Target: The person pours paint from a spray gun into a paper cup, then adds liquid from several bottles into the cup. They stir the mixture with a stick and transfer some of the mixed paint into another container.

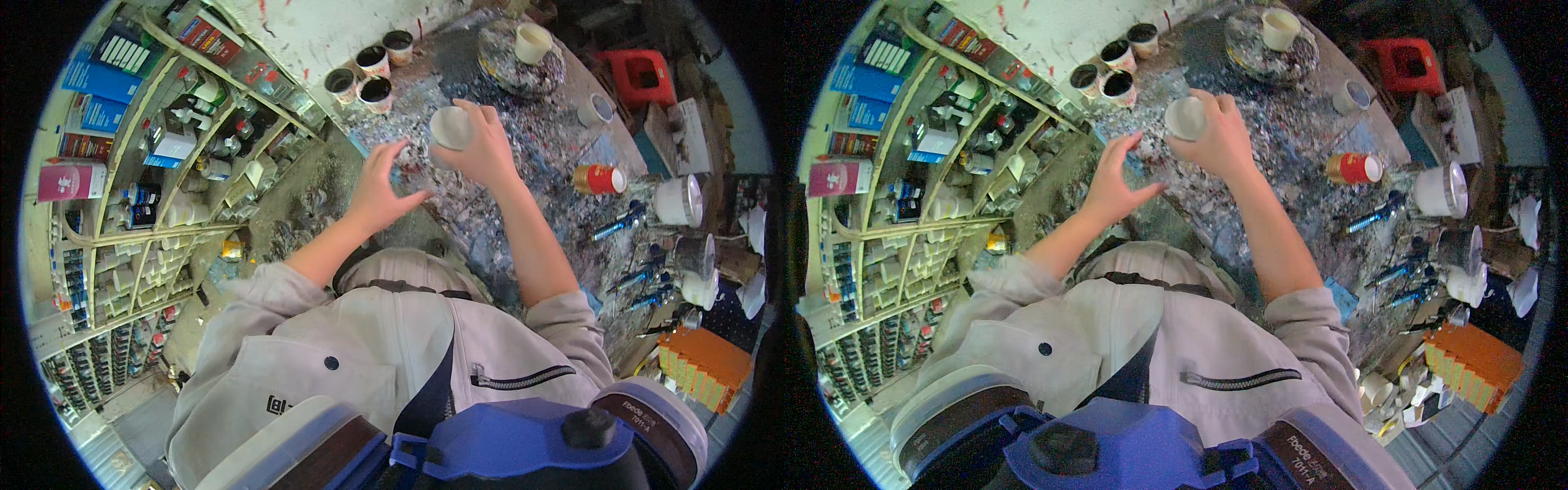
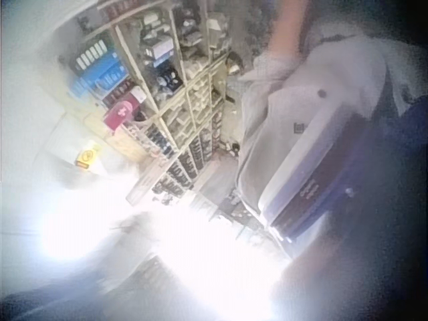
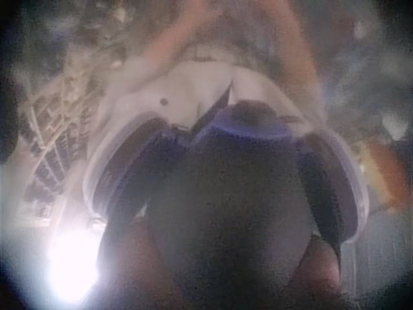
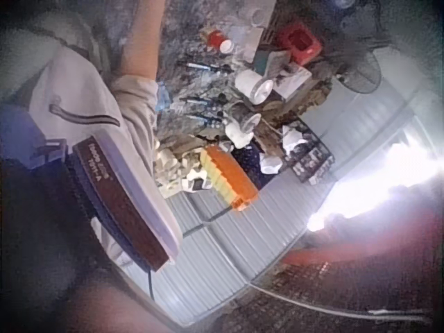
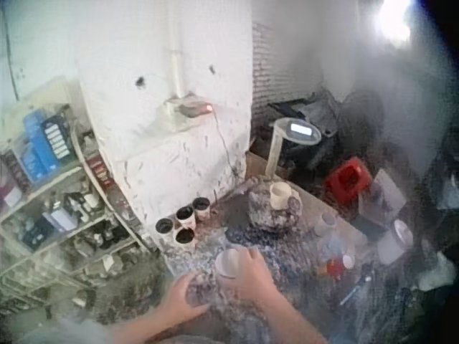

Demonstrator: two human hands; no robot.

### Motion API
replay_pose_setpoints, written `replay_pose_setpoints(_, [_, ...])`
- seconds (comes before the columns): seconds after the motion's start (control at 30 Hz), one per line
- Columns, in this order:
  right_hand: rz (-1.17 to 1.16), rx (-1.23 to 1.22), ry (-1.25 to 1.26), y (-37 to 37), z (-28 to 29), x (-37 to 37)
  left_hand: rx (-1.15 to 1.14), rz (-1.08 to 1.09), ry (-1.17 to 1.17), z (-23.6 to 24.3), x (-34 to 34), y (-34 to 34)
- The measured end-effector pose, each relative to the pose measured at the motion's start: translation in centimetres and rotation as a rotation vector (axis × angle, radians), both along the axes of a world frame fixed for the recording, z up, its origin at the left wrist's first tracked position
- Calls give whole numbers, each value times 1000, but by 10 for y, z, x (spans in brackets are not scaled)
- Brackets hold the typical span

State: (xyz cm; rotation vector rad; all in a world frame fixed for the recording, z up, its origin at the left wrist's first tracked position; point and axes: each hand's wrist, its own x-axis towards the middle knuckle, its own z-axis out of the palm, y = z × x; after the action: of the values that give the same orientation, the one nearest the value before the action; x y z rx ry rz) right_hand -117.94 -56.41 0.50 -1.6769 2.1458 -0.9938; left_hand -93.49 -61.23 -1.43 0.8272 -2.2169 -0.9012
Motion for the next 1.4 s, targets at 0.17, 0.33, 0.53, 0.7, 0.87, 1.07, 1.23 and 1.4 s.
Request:
replay_pose_setpoints(0.17, [-92, -88, 282, -93, -18, 5, 16, 73, -113, -37, 112, -20])
replay_pose_setpoints(0.33, [-175, 20, 338, -152, -32, 11, 298, 257, -288, -146, 247, -33])
replay_pose_setpoints(0.53, [-139, 18, 294, -145, -14, -5, 1070, 492, -661, -267, 399, -5])
replay_pose_setpoints(0.7, [-205, -366, -157, -154, 39, -117, 1307, 467, -863, -288, 447, 32])
replay_pose_setpoints(0.87, [-748, -511, -767, -180, 91, -312, 1270, 510, -761, -270, 428, 63])
replay_pose_setpoints(1.07, [-578, -483, -1009, -196, 111, -472, 1190, 592, -727, -232, 393, 126])
replay_pose_setpoints(1.23, [-554, -629, -681, -211, 93, -479, 1199, 573, -787, -216, 367, 154])
replay_pose_setpoints(1.4, [-533, -811, -660, -214, 85, -448, 1186, 450, -843, -230, 355, 139])
